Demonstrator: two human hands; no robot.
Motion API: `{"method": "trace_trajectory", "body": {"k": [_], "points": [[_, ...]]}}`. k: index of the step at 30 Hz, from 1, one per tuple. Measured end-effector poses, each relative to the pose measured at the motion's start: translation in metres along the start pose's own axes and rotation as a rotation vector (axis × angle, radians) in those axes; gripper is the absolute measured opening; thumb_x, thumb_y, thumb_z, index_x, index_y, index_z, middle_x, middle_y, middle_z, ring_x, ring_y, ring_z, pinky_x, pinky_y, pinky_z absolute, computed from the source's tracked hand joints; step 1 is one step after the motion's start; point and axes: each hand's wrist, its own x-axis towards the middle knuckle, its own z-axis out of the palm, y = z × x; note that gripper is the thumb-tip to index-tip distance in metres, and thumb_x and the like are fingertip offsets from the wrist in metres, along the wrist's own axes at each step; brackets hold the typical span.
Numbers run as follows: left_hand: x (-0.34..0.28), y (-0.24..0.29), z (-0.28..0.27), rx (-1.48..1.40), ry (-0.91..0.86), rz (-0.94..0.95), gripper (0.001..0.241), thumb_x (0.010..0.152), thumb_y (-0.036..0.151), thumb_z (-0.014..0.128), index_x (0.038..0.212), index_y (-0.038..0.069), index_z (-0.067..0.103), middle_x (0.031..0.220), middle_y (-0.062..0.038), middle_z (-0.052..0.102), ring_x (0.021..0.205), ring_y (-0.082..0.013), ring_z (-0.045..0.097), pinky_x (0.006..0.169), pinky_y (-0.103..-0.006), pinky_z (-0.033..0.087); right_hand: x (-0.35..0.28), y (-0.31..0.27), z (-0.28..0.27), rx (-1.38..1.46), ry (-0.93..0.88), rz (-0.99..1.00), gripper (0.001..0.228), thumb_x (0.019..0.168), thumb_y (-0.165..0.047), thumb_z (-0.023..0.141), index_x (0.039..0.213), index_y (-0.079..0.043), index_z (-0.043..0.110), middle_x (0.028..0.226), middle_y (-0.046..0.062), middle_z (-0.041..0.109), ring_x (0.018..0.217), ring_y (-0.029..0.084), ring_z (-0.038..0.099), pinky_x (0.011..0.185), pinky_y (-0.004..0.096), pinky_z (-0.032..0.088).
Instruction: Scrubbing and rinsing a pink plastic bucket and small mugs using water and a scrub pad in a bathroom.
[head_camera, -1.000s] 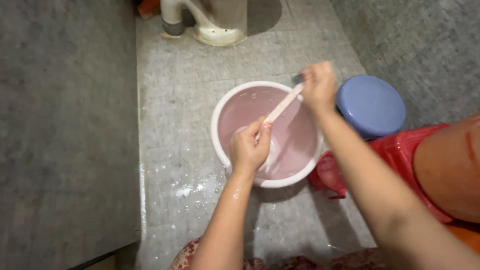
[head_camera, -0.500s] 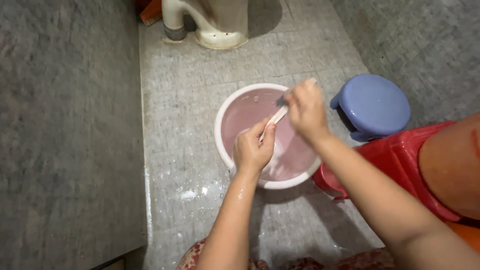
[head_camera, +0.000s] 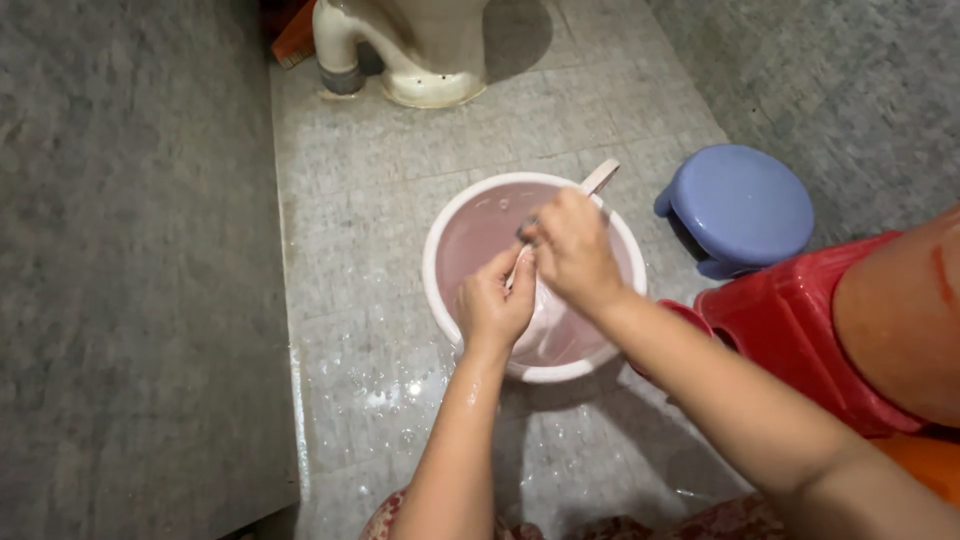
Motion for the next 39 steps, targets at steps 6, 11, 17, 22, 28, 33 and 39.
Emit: {"method": "trace_trajectory", "body": {"k": [6,11,17,22,28,33,39], "points": [[-0.004,0.018,-0.012,-0.209,0.051,0.076,0.031,0.092,0.037,0.068,0.114,0.019,0.078,0.093,-0.013,0.079,0.085,-0.0272,0.078,0.074,-0.037,0.058,0.004,0.169,0.005,-0.275,0.125,0.279,0.009,0.094,-0.011,0.07,0.089,-0.003,0.068,0.095,0.022,0.059,0.088,0.041,0.057,0.075,0.051,0.046],[0.001,0.008,-0.006,-0.153,0.052,0.019,0.031,0.092,0.037,0.068,0.114,0.019,0.079,0.094,-0.013,0.079,0.087,-0.0282,0.078,0.076,-0.0363,0.058,-0.002,0.076,0.027,-0.136,0.103,0.097,0.005,0.089,-0.007,0.065,0.085,-0.005,0.066,0.091,0.017,0.06,0.089,0.038,0.058,0.079,0.051,0.046],[0.002,0.0,-0.005,-0.199,0.082,0.03,0.03,0.093,0.036,0.068,0.114,0.017,0.077,0.096,-0.011,0.079,0.089,-0.0255,0.078,0.076,-0.0345,0.058,0.004,0.045,0.021,-0.067,0.092,-0.048,0.004,0.086,-0.006,0.065,0.087,-0.003,0.065,0.09,0.018,0.06,0.089,0.039,0.057,0.079,0.051,0.046],[-0.003,0.013,-0.011,-0.207,0.049,0.009,0.029,0.092,0.037,0.067,0.114,0.02,0.078,0.091,-0.011,0.079,0.086,-0.0221,0.078,0.075,-0.0333,0.057,0.004,0.198,0.018,-0.212,0.137,0.347,0.015,0.097,-0.017,0.068,0.091,-0.004,0.071,0.092,0.024,0.062,0.086,0.041,0.059,0.074,0.051,0.047],[-0.002,0.013,-0.011,-0.148,0.043,0.003,0.028,0.092,0.036,0.067,0.113,0.021,0.079,0.09,-0.011,0.079,0.082,-0.0232,0.077,0.073,-0.0335,0.057,0.003,0.11,0.017,-0.15,0.089,0.221,0.015,0.096,-0.013,0.063,0.084,-0.006,0.069,0.092,0.019,0.061,0.089,0.039,0.058,0.079,0.05,0.046],[0.001,0.001,-0.005,-0.151,0.009,0.007,0.031,0.092,0.032,0.064,0.117,0.017,0.076,0.094,-0.011,0.079,0.079,-0.0253,0.078,0.071,-0.0346,0.056,0.006,0.009,0.003,-0.033,-0.018,-0.039,0.011,0.082,-0.01,0.067,0.088,-0.001,0.065,0.092,0.022,0.052,0.089,0.042,0.054,0.077,0.05,0.045],[-0.001,0.008,-0.013,-0.227,0.02,0.019,0.031,0.093,0.034,0.067,0.115,0.013,0.077,0.092,-0.011,0.081,0.078,-0.019,0.077,0.07,-0.0308,0.056,0.006,0.163,0.013,-0.067,0.157,0.267,0.013,0.099,-0.012,0.065,0.092,-0.002,0.07,0.092,0.02,0.06,0.087,0.038,0.06,0.076,0.046,0.047]]}}
